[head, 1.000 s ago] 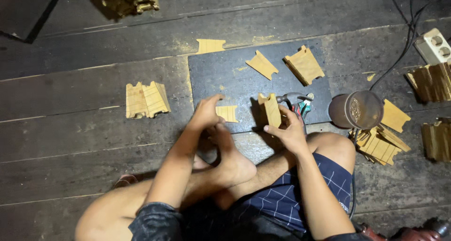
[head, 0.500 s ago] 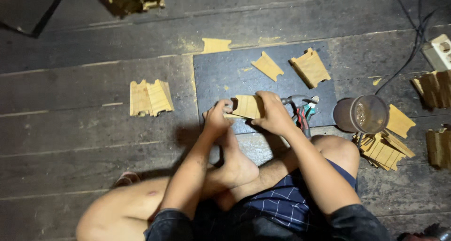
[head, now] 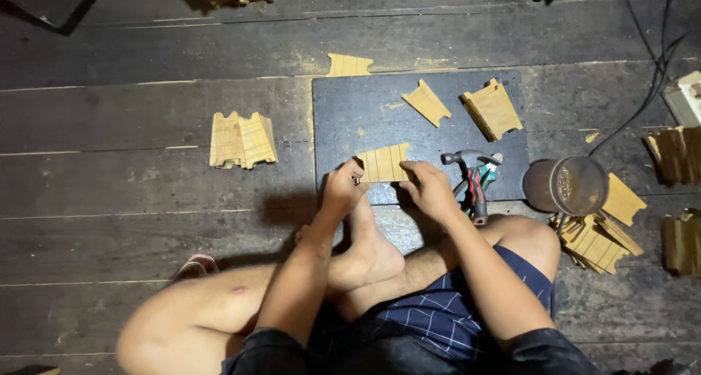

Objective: The person assembles wooden components by fitting small wooden pieces together and securing them with a hammer.

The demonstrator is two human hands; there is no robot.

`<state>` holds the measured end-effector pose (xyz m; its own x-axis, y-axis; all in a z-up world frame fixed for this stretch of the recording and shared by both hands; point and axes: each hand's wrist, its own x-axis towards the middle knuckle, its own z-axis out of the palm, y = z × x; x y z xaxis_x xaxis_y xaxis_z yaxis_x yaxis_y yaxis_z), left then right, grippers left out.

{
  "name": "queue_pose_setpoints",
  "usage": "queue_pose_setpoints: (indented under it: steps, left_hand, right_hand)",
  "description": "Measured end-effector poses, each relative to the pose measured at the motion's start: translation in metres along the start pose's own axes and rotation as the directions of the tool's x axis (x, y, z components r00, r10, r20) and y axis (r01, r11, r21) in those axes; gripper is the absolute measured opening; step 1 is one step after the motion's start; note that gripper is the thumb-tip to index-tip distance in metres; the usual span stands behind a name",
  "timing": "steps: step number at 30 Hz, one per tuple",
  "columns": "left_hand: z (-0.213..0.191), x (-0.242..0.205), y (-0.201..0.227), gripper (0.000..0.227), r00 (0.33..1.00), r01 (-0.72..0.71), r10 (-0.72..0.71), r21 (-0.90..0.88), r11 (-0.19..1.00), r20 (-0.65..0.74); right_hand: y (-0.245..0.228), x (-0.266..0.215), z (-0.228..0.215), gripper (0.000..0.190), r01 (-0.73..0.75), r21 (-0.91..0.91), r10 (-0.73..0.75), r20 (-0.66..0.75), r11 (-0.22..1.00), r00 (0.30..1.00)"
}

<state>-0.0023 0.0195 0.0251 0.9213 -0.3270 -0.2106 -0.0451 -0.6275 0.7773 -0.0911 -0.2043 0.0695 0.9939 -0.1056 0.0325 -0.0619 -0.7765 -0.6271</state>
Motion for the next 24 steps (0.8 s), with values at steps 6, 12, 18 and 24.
queue_pose_setpoints:
  steps: [6, 12, 18, 24]
  left_hand:
    - [-0.013, -0.002, 0.011, 0.041, 0.992, -0.101, 0.103, 0.038, 0.994, -0.067]
    - [-0.013, -0.006, 0.014, 0.028, 0.999, -0.033, 0.035, 0.064, 0.997, -0.028]
    - [-0.039, -0.015, 0.093, 0.064, 0.982, -0.142, 0.085, 0.355, 0.924, 0.169]
    - [-0.018, 0.006, 0.081, 0.079, 0.941, -0.132, 0.000, 0.367, 0.921, 0.337]
  right_hand:
    - [0.006, 0.001, 0.007, 0.045, -0.085, 0.223, 0.109, -0.098, 0.971, 0.989]
    - [0.004, -0.001, 0.001, 0.032, -0.035, 0.238, 0.068, -0.134, 0.971, 0.989]
    - [0.006, -0.006, 0.006, 0.021, 0.066, 0.220, -0.026, -0.177, 0.973, 0.984]
    - [0.009, -0.001, 0.007, 0.021, 0.030, 0.242, 0.008, -0.156, 0.970, 0.988]
